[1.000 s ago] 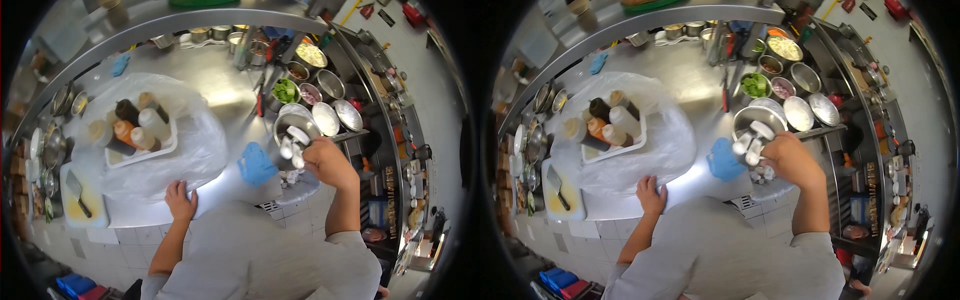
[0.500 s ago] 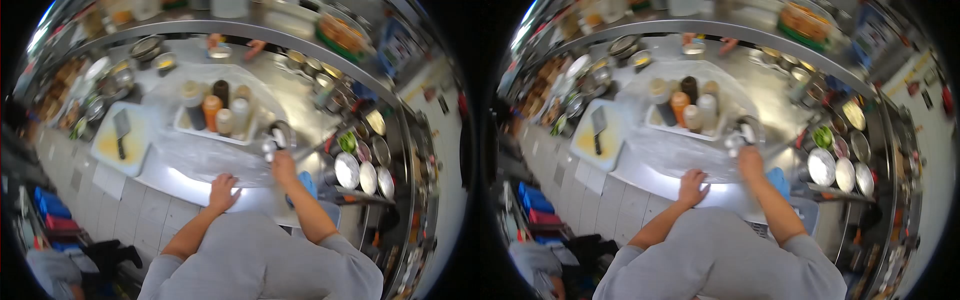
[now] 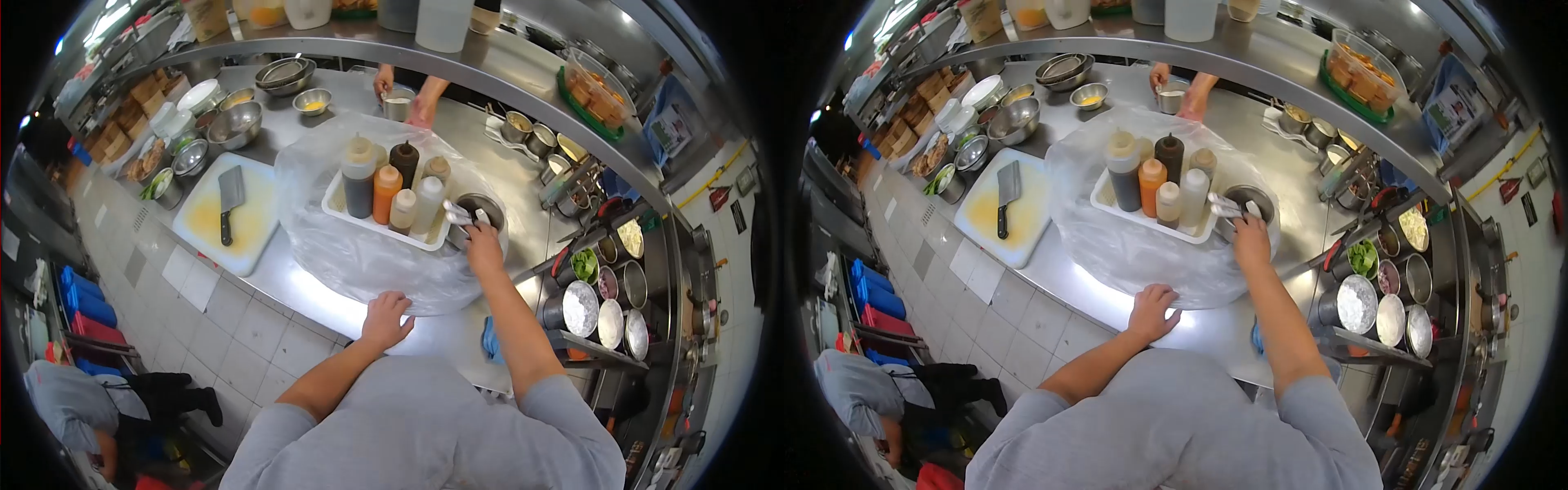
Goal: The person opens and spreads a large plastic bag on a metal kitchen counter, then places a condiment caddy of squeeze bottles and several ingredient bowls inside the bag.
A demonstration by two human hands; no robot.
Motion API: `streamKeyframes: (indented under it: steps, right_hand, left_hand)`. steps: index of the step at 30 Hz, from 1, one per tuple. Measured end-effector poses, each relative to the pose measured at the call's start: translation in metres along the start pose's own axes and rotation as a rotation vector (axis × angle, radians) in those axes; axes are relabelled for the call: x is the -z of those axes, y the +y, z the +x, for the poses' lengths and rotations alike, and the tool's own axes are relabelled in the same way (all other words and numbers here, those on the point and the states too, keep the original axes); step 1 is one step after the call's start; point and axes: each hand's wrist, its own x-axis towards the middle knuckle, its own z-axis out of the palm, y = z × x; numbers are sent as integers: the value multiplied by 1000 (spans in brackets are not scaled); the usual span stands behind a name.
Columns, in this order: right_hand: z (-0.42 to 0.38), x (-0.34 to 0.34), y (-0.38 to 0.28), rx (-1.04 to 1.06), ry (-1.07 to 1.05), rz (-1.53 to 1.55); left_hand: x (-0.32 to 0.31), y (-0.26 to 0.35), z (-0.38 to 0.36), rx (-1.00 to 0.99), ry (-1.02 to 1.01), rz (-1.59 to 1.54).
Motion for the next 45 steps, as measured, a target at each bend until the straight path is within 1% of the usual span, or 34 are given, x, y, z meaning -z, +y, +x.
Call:
streamKeyframes:
  steps: [1,3,4,6,7,8,10,11,13,14,16,18,20,22,23,25,26,27,28,29,30,31,32,34,35,37,38,40,41,43,44,45]
  right_hand:
    - [-8,-5,4,-17,5,3]
    - [-29,-6,0,-29,84,41]
    - [-41,-4,0,-63,91,33]
    - [-75,3,-5,-16,33,57]
    - [-92,4,-4,12,51,-6]
    - [-109,-2,0,-16,58,-10]
    - [-127,-22,13,-22,-170,-72]
    - [-129,-27,20,-44,-158,-72]
    - [-142,-36,33,111,-33,-100]
    - [-142,-26,32,82,-31,-94]
    - [-116,20,23,-81,-262,-248]
    - [-95,43,27,-127,-242,-250]
    - [-95,50,24,-163,-220,-260]
    - [-97,54,25,-196,-129,-102]
    - [-105,51,27,-218,-127,-109]
    - [-134,37,32,-172,227,191]
    - [-150,33,36,-191,230,180]
    - [-163,30,39,-268,235,304]
    - [-173,27,43,-343,240,431]
    - [-181,33,45,-353,243,425]
    - [-188,43,45,-696,264,896]
    - [-194,49,47,-1036,269,1371]
    - [-198,51,55,-1042,261,1369]
    - [-195,57,82,-1304,708,1784]
    - [-191,59,95,-1308,684,1781]
    - [-175,58,121,-1229,985,1818]
    - [-169,51,131,-1223,957,1822]
    - [-155,38,149,-1212,1083,1825]
    - [-147,44,152,-1207,1066,1829]
    - [-135,60,157,-1306,1205,1915]
    - [-134,63,171,-1340,1201,1966]
    - [-134,65,178,-1333,1216,1996]
  left_hand:
    - [1,0,-1,-12,-14,1]
    - [1,1,2,-11,6,-8]
    - [-2,2,4,-34,-20,-19]
    - [-3,1,0,-7,4,-7]
    - [-6,1,0,-22,27,-23]
    - [-7,2,0,-42,6,-30]
    - [-8,5,2,-11,2,19]
    - [-8,5,4,-30,4,9]
    - [-10,7,6,-41,-12,12]
    - [-11,9,3,-31,-14,20]
    - [-13,10,3,-63,-26,35]
    - [-15,9,4,-90,-23,55]
    - [-17,9,5,-94,-24,43]
    - [-16,11,6,-102,-37,45]
    - [-17,12,6,-102,-48,42]
    - [-21,9,3,-109,-50,15]
    - [-23,5,1,-102,-32,7]
    - [-21,6,0,-135,26,-8]
    - [-20,7,0,-143,18,-17]
    - [-5,21,4,-216,72,96]
    - [6,29,6,-285,127,211]
    - [9,29,14,-281,124,196]
    - [13,31,25,-273,120,196]
    - [20,37,54,-214,-9,283]
    - [19,41,66,-195,-7,288]
    - [17,47,90,-184,-128,454]
    - [14,45,97,-163,-117,460]
    - [5,38,102,-2,-446,479]
    - [4,37,99,10,-438,480]
    - [3,36,91,-94,-683,493]
    - [5,38,85,-84,-679,490]
    - [8,42,77,-116,-714,469]
